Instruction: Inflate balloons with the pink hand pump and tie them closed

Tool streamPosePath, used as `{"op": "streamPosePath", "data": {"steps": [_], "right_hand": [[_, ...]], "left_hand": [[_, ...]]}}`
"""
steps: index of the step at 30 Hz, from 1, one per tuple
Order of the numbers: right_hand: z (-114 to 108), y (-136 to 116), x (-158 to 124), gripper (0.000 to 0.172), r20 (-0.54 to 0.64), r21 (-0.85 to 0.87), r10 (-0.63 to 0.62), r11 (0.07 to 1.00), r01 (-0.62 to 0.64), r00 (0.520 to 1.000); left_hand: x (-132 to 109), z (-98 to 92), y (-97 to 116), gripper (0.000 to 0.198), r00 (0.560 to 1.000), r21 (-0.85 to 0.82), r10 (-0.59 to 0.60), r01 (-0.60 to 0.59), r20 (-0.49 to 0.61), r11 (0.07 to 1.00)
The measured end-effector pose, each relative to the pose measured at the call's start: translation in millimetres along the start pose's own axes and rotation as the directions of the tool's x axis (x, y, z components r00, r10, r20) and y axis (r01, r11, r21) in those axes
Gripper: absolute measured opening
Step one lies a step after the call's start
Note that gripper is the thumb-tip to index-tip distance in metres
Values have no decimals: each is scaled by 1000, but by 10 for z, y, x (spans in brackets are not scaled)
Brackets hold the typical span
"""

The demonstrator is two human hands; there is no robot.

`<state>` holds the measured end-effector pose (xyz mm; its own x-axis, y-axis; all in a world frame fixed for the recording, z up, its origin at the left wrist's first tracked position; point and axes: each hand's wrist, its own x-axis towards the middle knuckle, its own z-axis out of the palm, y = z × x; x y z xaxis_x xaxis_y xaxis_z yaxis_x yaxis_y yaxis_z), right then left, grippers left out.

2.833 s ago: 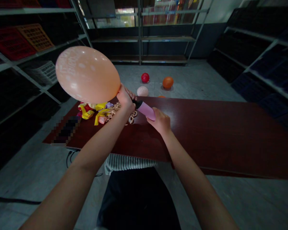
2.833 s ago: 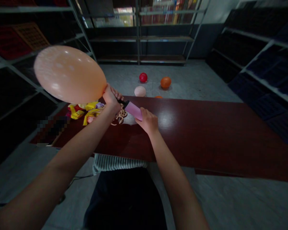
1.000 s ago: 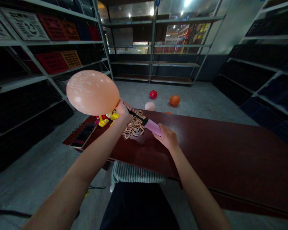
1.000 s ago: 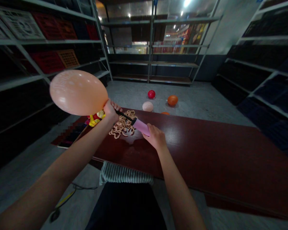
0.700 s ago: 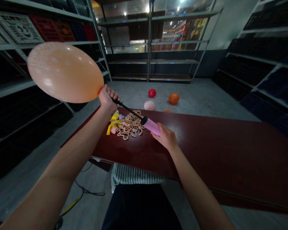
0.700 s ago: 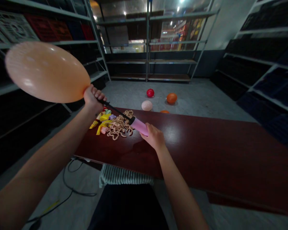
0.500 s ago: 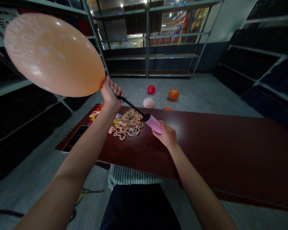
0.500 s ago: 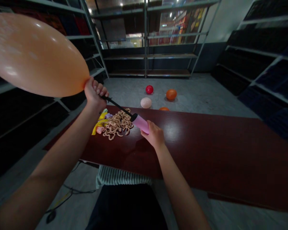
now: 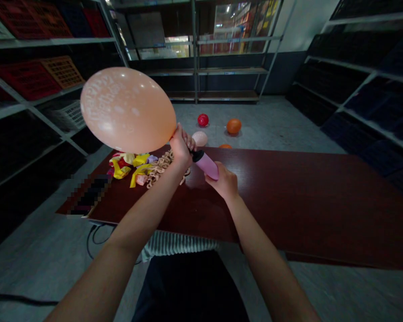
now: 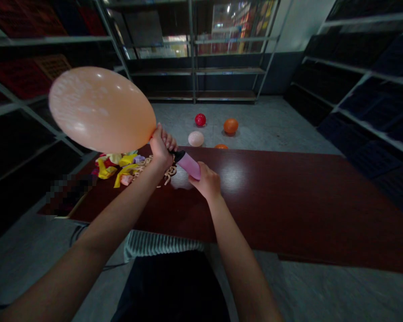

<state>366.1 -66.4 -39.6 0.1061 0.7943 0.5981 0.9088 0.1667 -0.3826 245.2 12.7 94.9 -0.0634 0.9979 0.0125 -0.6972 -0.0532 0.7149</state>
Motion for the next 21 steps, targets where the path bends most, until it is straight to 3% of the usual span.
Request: {"op": "streamPosePath", "data": {"steps": [10, 15, 21], "right_hand": [[-12, -143, -19, 46, 114, 17, -133, 991, 131, 985], [-47, -177, -34, 45, 128, -17, -178, 983, 182, 976], [-48, -176, -38, 44, 107, -3, -232, 972, 234, 967]], "left_hand": [[76, -472, 529, 55, 989, -42, -17, 11, -144, 999], [138, -709, 873, 53, 981, -65, 26, -39, -194, 997], [194, -794, 1343, 54, 973, -60, 54, -69, -224, 996]]}}
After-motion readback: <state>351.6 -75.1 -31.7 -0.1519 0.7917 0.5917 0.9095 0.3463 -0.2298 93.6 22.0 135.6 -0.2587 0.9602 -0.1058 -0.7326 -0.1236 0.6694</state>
